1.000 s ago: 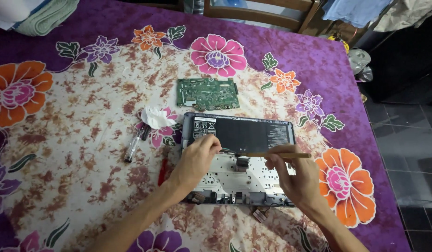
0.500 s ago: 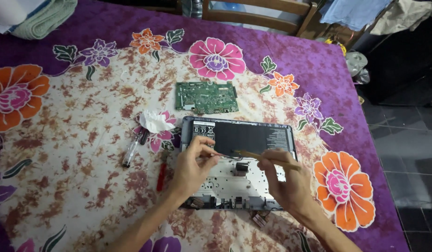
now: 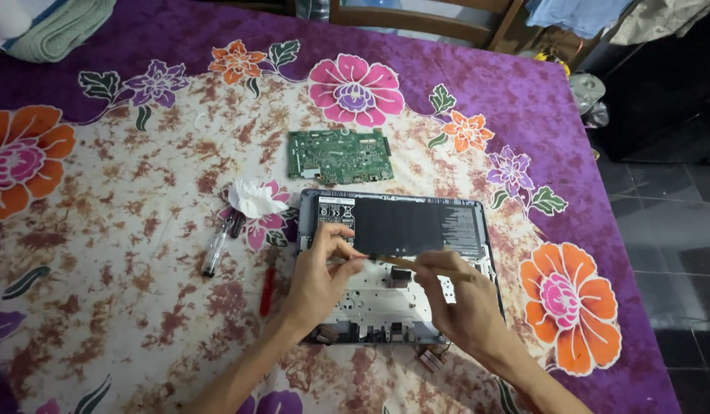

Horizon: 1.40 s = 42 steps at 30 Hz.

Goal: Cleaning the internal components and chassis of a disassembled laptop using a small brush to remove dust.

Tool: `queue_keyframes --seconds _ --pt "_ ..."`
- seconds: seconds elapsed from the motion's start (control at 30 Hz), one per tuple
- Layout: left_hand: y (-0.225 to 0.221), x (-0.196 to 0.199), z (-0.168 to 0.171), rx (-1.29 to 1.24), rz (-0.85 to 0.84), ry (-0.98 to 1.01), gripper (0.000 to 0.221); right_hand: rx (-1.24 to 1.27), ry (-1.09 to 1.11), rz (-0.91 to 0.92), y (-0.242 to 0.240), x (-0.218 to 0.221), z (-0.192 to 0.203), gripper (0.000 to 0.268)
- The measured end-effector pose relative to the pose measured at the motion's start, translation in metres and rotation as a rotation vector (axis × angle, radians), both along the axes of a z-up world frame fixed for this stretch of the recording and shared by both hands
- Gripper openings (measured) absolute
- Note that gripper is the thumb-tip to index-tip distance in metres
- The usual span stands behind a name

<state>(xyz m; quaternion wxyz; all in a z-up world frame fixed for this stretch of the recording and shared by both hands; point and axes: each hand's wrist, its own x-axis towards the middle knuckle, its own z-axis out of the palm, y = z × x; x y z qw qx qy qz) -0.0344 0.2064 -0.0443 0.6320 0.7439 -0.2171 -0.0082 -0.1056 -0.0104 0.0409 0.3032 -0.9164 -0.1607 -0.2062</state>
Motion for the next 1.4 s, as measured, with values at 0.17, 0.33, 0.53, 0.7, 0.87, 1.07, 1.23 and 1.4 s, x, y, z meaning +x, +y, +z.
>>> queue_keyframes --seconds 0.17,0.33,0.53,0.7,0.87,1.07,1.23,1.4 --pt "0.0 0.001 -0.004 0.0 0.004 0.021 0.037 0.102 0.006 0.107 0.0 0.002 -0.001 0.01" --pt "-0.001 0.001 -0.002 -0.015 0.006 0.003 0.034 0.047 0.13 0.102 -0.003 0.004 0.01 0.01" --pt "-0.002 0.001 -0.004 0.018 0.014 0.046 0.033 0.097 0.151 0.083 0.008 0.001 0.012 0.009" --pt "-0.002 0.002 -0.006 0.002 0.007 0.01 0.028 0.009 0.049 0.076 -0.003 0.002 0.008 0.007" --pt "-0.002 0.0 -0.003 0.008 -0.013 0.029 0.02 -0.02 0.047 0.093 -0.002 0.005 0.016 0.006" --pt "-0.002 -0.004 0.003 -0.011 -0.031 -0.088 0.007 0.066 0.126 0.032 -0.014 0.0 0.0 0.005" --pt "-0.002 -0.005 0.008 -0.017 -0.033 -0.128 0.007 0.031 0.105 -0.088 -0.024 0.002 -0.004 0.007" --pt "-0.002 -0.004 0.007 -0.012 -0.045 -0.099 0.013 0.105 0.021 -0.079 -0.017 0.0 0.009 0.01"
